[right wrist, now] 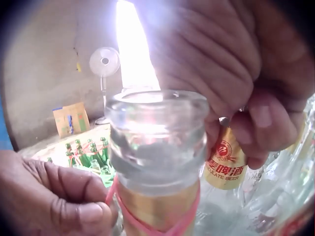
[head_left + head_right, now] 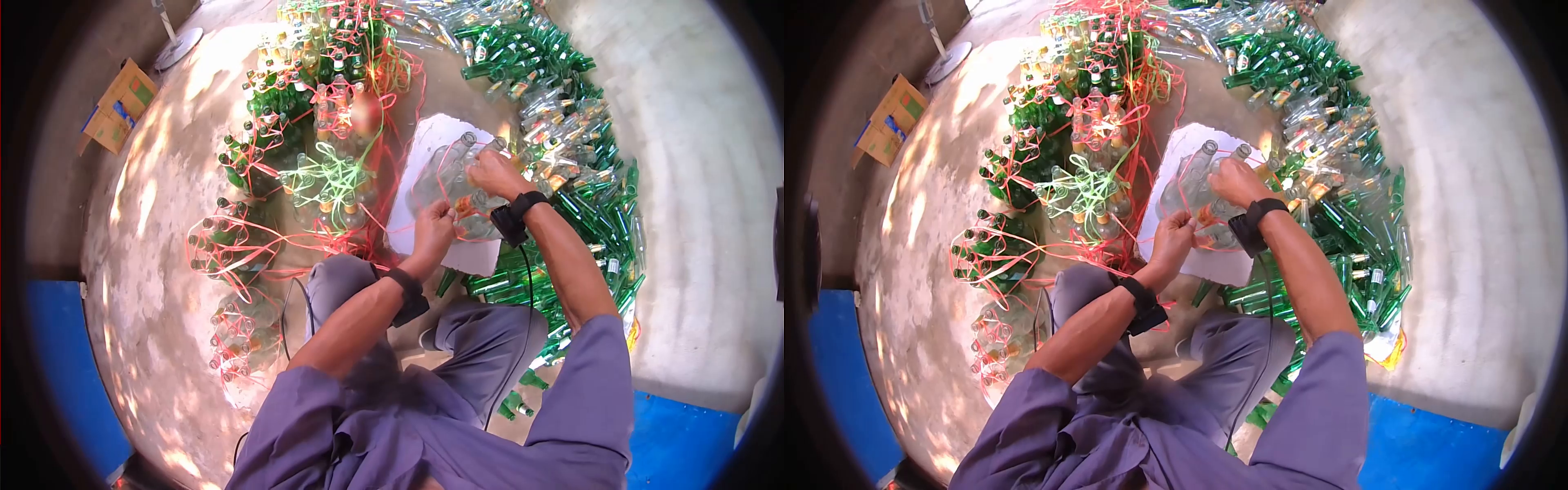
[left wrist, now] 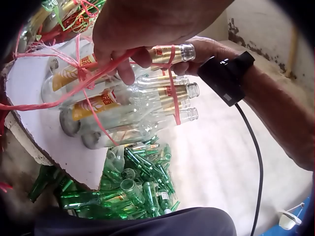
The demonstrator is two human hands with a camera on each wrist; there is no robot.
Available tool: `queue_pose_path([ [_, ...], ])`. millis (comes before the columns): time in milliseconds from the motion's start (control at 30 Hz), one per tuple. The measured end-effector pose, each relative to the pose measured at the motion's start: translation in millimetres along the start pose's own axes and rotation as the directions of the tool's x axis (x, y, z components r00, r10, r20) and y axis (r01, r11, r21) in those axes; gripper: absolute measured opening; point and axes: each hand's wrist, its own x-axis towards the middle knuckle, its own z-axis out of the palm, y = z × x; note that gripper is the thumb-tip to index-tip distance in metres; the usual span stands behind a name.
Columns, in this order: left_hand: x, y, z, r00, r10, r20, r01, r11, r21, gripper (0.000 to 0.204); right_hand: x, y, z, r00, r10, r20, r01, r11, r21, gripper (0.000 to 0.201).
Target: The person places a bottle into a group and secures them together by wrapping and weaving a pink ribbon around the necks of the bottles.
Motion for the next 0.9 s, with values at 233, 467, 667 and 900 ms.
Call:
queue_pose_path([
  [233, -13, 7, 0, 0.997, -0.018, 0.076, 0.026, 0.994, -0.106, 0.016, -42, -28, -17, 0.950, 0.000, -0.313, -0.006, 1.000, -0.019, 0.042],
  [467, -28, 3, -6, 0.977, -0.039, 0.212, 0.054, 0.997, -0.063, 0.018, -122, -73, 8, 0.862, 0.049, -0.505, -0.010, 0.997, 0.079, 0.030],
  [667, -48, 1, -4, 0.948, 0.153, 0.279, -0.126, 0.986, -0.110, 0.017, -138, -94, 27, 0.881, 0.103, -0.462, -0.089, 0.995, 0.053, 0.027],
  [900, -56, -1, -21, 0.914, -0.005, 0.406, -0.071, 0.982, 0.172, 0.018, -122, -62, 66, 0.928, 0.125, -0.351, 0.048, 0.895, 0.444, 0.026],
])
